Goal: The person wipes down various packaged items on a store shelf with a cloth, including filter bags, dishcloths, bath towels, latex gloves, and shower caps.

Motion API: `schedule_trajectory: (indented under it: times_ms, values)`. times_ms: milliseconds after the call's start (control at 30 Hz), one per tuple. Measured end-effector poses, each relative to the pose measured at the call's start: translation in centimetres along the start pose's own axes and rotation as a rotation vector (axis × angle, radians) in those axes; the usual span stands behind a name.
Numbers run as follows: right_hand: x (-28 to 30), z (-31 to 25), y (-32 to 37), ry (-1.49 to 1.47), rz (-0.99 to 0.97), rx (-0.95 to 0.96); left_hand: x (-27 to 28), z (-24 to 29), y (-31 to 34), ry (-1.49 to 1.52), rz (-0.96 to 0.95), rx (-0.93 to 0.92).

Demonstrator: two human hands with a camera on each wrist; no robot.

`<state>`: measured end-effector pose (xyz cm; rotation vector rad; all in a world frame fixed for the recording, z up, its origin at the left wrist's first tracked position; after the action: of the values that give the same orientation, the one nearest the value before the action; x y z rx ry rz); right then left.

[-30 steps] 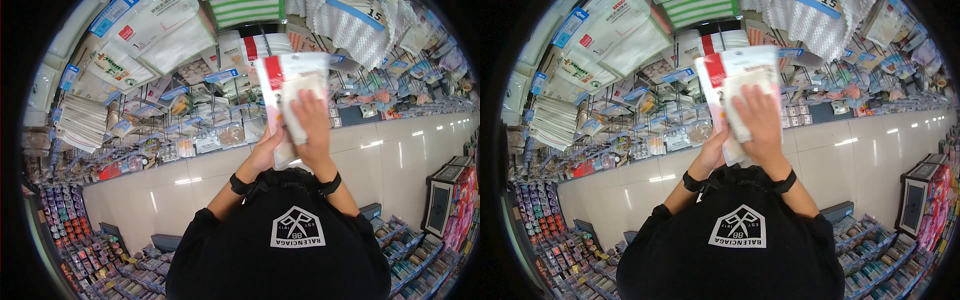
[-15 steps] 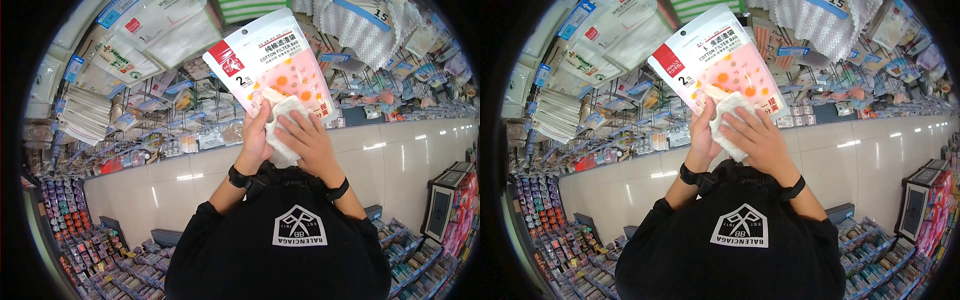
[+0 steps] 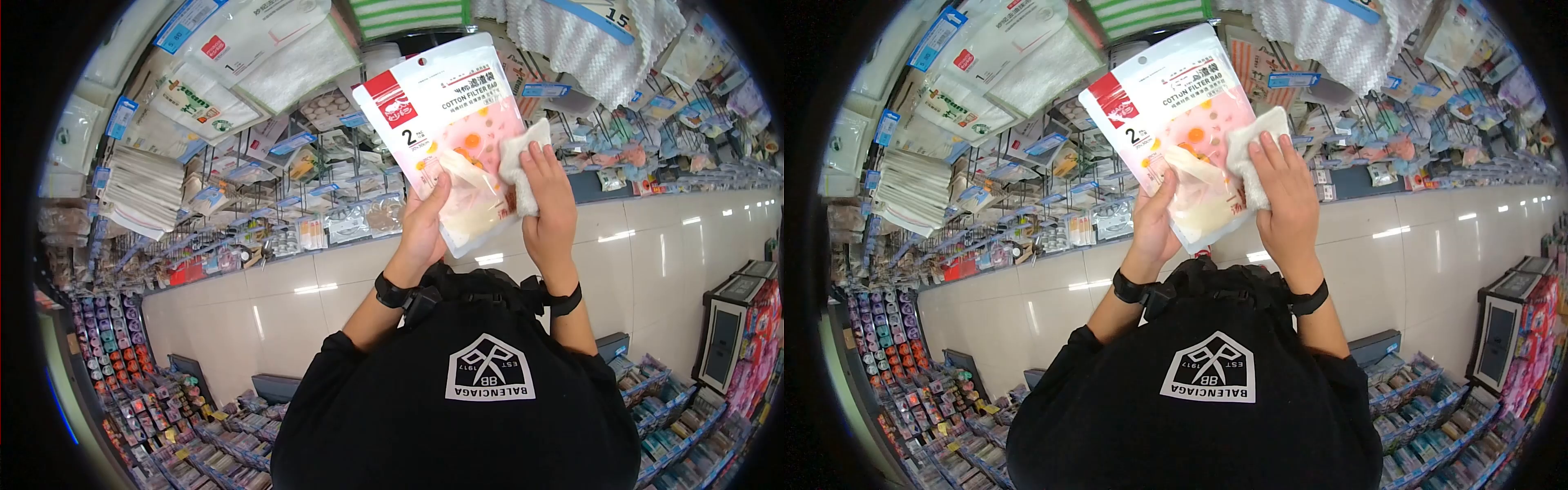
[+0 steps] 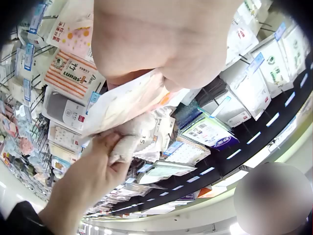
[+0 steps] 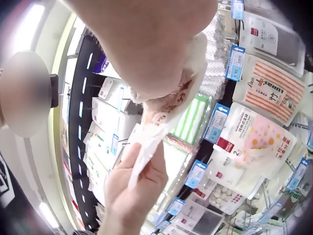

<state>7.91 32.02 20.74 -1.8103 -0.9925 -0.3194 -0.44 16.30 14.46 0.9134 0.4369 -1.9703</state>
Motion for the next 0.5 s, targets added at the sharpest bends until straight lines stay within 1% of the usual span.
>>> schedule_trajectory:
  times_ms: [33,133,200,233,267,300,333,367,433,500]
  values:
    - [0.3,0.0,-0.3,-0.020,0.023,-0.023,0.3,-0.4,0.0,-0.009,-0.002,0.010]
    - [0.5,0.0,-1.4,-0.090,0.073,-0.082,0.2,-1.9,0.3,-0.085,-0.063,0.123]
    - [0.0,-0.2,-2.1,-0.152,0.079,-0.114,-0.1,-2.8,0.4,-0.032,-0.117,0.141]
    - [-0.5,-1.2,-2.3,-0.146,0.031,-0.083,-0.4,-3.3,0.5,-0.006,-0.144,0.149]
    - [-1.1,-2.4,-2.4,-0.140,-0.017,-0.052,-0.8,-3.6,0.5,-0.075,-0.146,0.120]
    - [-1.6,-3.5,-2.3,-0.134,-0.067,-0.019,-1.1,-3.4,0.7,-0.045,-0.124,0.106]
    - [-2.4,-4.5,-1.8,-0.081,-0.131,0.047,-1.4,-3.1,0.9,-0.015,-0.103,0.090]
    - [-2.7,-5.4,-1.4,-0.099,-0.186,0.086,-1.7,-2.7,0.9,0.014,-0.080,0.074]
    - [-3.4,-6.8,-0.5,-0.137,-0.297,0.168,-1.3,-1.1,0.5,0.014,-0.109,0.028]
    - [-3.5,-6.6,-0.2,-0.108,-0.319,0.196,-0.9,-0.3,0.2,0.021,-0.155,-0.005]
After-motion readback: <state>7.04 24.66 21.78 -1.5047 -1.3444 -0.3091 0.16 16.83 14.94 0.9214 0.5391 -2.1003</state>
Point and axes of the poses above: each hand's wrist, its own y-axis away from the middle knuckle, its own x-axis out of the back of the hand, z = x × y, the point moved 7 cm from there along -y, towards the middle knuckle, and after that the axes turned 2 degrees about -y, right-handed, at the moved point
